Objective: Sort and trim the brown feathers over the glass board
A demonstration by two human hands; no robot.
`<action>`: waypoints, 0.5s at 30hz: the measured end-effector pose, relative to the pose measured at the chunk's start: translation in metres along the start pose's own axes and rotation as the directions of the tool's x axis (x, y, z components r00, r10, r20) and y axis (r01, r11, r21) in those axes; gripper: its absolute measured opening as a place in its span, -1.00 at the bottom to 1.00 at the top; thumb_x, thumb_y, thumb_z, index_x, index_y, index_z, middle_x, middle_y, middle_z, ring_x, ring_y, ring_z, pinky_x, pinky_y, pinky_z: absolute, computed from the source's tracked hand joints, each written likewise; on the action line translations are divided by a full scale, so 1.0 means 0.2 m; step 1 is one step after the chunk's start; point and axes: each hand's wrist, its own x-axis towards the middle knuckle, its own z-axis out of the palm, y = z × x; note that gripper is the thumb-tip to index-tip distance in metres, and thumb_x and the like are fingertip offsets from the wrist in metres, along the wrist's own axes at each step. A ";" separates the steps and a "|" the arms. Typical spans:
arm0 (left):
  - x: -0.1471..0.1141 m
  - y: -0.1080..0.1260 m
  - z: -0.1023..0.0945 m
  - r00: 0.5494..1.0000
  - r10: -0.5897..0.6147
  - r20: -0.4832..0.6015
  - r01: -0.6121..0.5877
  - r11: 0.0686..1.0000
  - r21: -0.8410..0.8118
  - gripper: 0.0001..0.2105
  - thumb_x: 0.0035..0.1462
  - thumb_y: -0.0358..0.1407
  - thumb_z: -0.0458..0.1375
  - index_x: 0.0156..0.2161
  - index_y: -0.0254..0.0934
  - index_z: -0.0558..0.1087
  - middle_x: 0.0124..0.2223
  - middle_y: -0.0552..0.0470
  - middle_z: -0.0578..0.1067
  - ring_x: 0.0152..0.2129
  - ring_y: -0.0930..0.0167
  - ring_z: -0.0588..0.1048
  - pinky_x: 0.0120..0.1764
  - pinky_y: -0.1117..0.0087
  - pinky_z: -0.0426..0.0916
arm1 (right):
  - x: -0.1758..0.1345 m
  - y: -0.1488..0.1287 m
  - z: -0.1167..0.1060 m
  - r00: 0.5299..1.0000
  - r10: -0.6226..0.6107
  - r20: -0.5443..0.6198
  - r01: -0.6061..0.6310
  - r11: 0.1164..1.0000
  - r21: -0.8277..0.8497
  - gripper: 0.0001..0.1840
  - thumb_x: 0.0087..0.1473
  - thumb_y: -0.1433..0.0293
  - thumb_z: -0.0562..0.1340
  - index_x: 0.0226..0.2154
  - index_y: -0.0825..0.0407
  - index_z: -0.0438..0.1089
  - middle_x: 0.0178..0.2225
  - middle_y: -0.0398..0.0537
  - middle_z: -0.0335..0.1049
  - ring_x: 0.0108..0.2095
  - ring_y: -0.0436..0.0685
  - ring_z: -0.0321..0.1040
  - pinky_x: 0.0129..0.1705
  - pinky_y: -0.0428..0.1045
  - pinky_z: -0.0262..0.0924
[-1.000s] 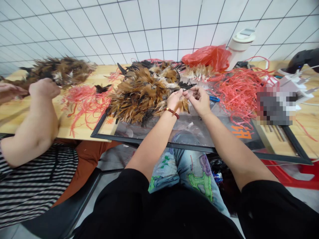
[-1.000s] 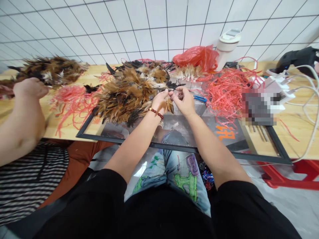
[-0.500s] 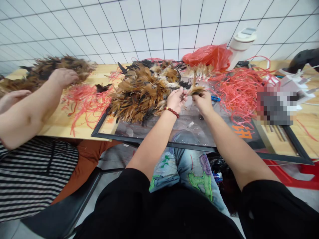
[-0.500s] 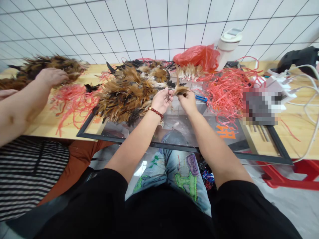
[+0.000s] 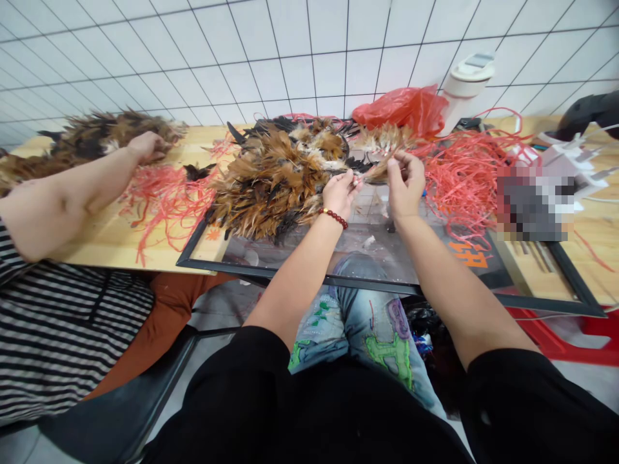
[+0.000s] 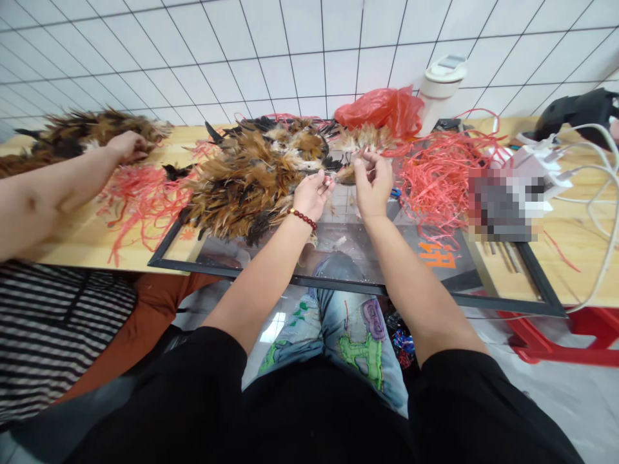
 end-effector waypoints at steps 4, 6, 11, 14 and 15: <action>0.00 0.00 0.00 1.000 0.021 0.008 -0.021 1.000 0.004 -0.72 0.11 -0.25 0.34 -0.42 -0.30 0.32 -0.46 0.13 0.40 -0.34 0.56 0.52 -0.07 0.44 0.45 | 0.02 -0.06 -0.07 0.997 -0.022 -0.071 0.015 0.994 -0.104 -0.50 0.35 0.08 -0.04 0.09 -0.04 0.39 0.02 0.15 0.33 0.11 0.31 0.34 0.05 0.31 0.27; 0.00 -0.01 0.01 0.999 0.030 0.017 -0.030 1.000 0.007 -0.73 0.13 -0.25 0.33 -0.41 -0.30 0.32 -0.45 0.13 0.41 -0.35 0.57 0.51 -0.08 0.44 0.46 | 0.02 -0.07 -0.08 0.999 0.023 -0.030 -0.026 0.995 -0.095 -0.52 0.31 0.05 0.04 0.03 -0.03 0.43 0.01 0.14 0.37 0.11 0.32 0.33 0.11 0.33 0.22; -0.01 -0.02 0.01 1.000 0.020 0.023 -0.021 0.999 0.028 -0.72 0.13 -0.19 0.33 -0.37 -0.30 0.35 -0.41 0.09 0.45 -0.28 0.53 0.54 -0.07 0.41 0.46 | -0.02 -0.04 0.01 0.951 0.244 0.192 -0.269 0.956 0.116 -0.57 0.22 0.03 0.14 -0.32 0.03 0.48 -0.37 -0.06 0.46 -0.26 0.12 0.40 -0.10 0.09 0.34; -0.02 -0.02 0.01 1.000 0.009 0.021 -0.009 1.000 0.021 -0.69 0.12 -0.12 0.33 -0.35 -0.31 0.36 -0.39 0.06 0.47 -0.23 0.50 0.55 -0.05 0.38 0.46 | -0.02 0.02 0.06 0.918 0.286 0.275 -0.342 0.921 0.185 -0.66 0.20 0.15 0.16 -0.40 0.04 0.47 -0.46 -0.11 0.41 -0.36 0.10 0.37 -0.20 0.05 0.36; -0.02 -0.02 0.01 1.000 0.003 0.018 -0.003 1.000 0.017 -0.68 0.12 -0.10 0.32 -0.34 -0.31 0.36 -0.38 0.06 0.47 -0.23 0.50 0.55 -0.05 0.38 0.46 | -0.02 0.03 0.06 0.925 0.263 0.275 -0.315 0.934 0.166 -0.73 0.18 0.22 0.17 -0.37 0.03 0.48 -0.43 -0.09 0.43 -0.34 0.11 0.39 -0.19 0.06 0.36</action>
